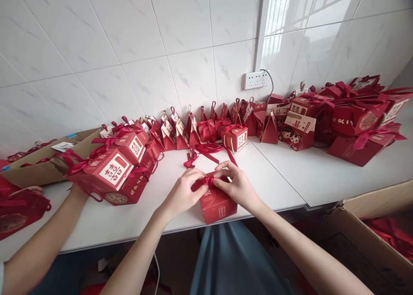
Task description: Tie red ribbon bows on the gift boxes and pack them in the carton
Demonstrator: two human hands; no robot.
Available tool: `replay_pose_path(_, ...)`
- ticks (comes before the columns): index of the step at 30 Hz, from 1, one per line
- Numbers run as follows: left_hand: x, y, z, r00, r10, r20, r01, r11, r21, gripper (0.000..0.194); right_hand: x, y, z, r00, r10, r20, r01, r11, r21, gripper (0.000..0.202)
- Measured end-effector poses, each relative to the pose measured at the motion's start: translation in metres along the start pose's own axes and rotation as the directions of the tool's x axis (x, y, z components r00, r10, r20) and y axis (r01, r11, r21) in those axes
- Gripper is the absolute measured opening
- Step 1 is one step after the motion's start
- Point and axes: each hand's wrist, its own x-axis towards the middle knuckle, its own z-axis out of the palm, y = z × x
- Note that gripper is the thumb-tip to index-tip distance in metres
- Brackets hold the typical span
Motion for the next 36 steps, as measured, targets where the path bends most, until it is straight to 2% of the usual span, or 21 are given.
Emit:
replay_pose_path(5, -0.006, 0.006, -0.001, 0.997, -0.071, 0.034, 0.072, 0.996, -0.044, 0.015, -0.001, 0.002, 0.0, 0.994, -0.097, -0.049, 0.089, 0.986, -0.139, 0.013)
replay_pose_path(9, -0.001, 0.014, 0.014, 0.983, -0.17, 0.073, 0.184, 0.945, -0.27, 0.029, -0.002, 0.0, -0.003, 0.991, -0.134, 0.002, 0.131, 0.968, -0.213, 0.009)
replay_pose_path(12, -0.005, 0.012, 0.019, 0.972, -0.236, -0.019, 0.215, 0.916, -0.339, 0.037, -0.002, -0.002, -0.005, 0.99, -0.139, 0.028, 0.141, 0.961, -0.236, 0.009)
replay_pose_path(13, -0.011, 0.007, 0.012, 0.968, -0.24, -0.074, 0.206, 0.926, -0.318, 0.036, -0.002, -0.003, -0.006, 0.99, -0.14, 0.034, 0.144, 0.962, -0.232, 0.008)
replay_pose_path(15, -0.032, -0.015, -0.015, 0.964, -0.234, -0.128, 0.191, 0.941, -0.281, 0.031, -0.001, -0.005, -0.008, 0.989, -0.143, 0.039, 0.148, 0.965, -0.216, 0.005)
replay_pose_path(18, -0.075, -0.069, -0.077, 0.975, -0.176, -0.134, 0.154, 0.976, -0.157, 0.027, -0.001, -0.006, -0.01, 0.987, -0.152, 0.048, 0.159, 0.961, -0.225, 0.004)
replay_pose_path(20, -0.1, -0.103, -0.111, 0.968, -0.162, -0.194, 0.154, 0.986, -0.057, 0.03, -0.001, -0.006, -0.012, 0.984, -0.161, 0.075, 0.176, 0.946, -0.273, 0.005)
replay_pose_path(22, -0.113, -0.118, -0.126, 0.964, -0.171, -0.202, 0.174, 0.985, 0.0, 0.03, -0.001, -0.007, -0.014, 0.979, -0.174, 0.104, 0.2, 0.918, -0.342, 0.007)
replay_pose_path(23, -0.113, -0.117, -0.125, 0.961, -0.172, -0.217, 0.177, 0.984, 0.005, 0.031, -0.002, -0.008, -0.015, 0.976, -0.192, 0.108, 0.219, 0.899, -0.378, 0.007)
replay_pose_path(25, -0.102, -0.095, -0.105, 0.948, -0.174, -0.267, 0.169, 0.985, -0.04, 0.034, -0.004, -0.01, -0.017, 0.96, -0.264, 0.092, 0.277, 0.851, -0.446, 0.007)
replay_pose_path(27, -0.077, -0.059, -0.067, 0.934, -0.229, -0.275, 0.183, 0.966, -0.184, 0.038, -0.01, -0.012, -0.019, 0.933, -0.346, 0.103, 0.349, 0.791, -0.503, 0.006)
replay_pose_path(29, -0.046, -0.023, -0.022, 0.936, -0.28, -0.213, 0.216, 0.936, -0.279, 0.034, -0.016, -0.014, -0.021, 0.907, -0.392, 0.154, 0.408, 0.731, -0.547, 0.003)
replay_pose_path(31, -0.018, 0.001, 0.014, 0.949, -0.275, -0.152, 0.219, 0.926, -0.307, 0.03, -0.021, -0.014, -0.022, 0.889, -0.411, 0.202, 0.446, 0.68, -0.582, 0.003)
replay_pose_path(32, -0.008, 0.008, 0.027, 0.953, -0.278, -0.117, 0.226, 0.915, -0.335, 0.032, -0.023, -0.013, -0.022, 0.881, -0.424, 0.212, 0.46, 0.658, -0.596, 0.004)
replay_pose_path(34, 0.004, 0.013, 0.037, 0.958, -0.288, -0.012, 0.251, 0.852, -0.459, 0.032, -0.024, -0.012, -0.02, 0.865, -0.454, 0.213, 0.479, 0.622, -0.619, 0.007)
replay_pose_path(36, 0.005, 0.012, 0.035, 0.958, -0.286, 0.03, 0.265, 0.836, -0.48, 0.032, -0.024, -0.011, -0.018, 0.855, -0.473, 0.215, 0.489, 0.593, -0.64, 0.013)
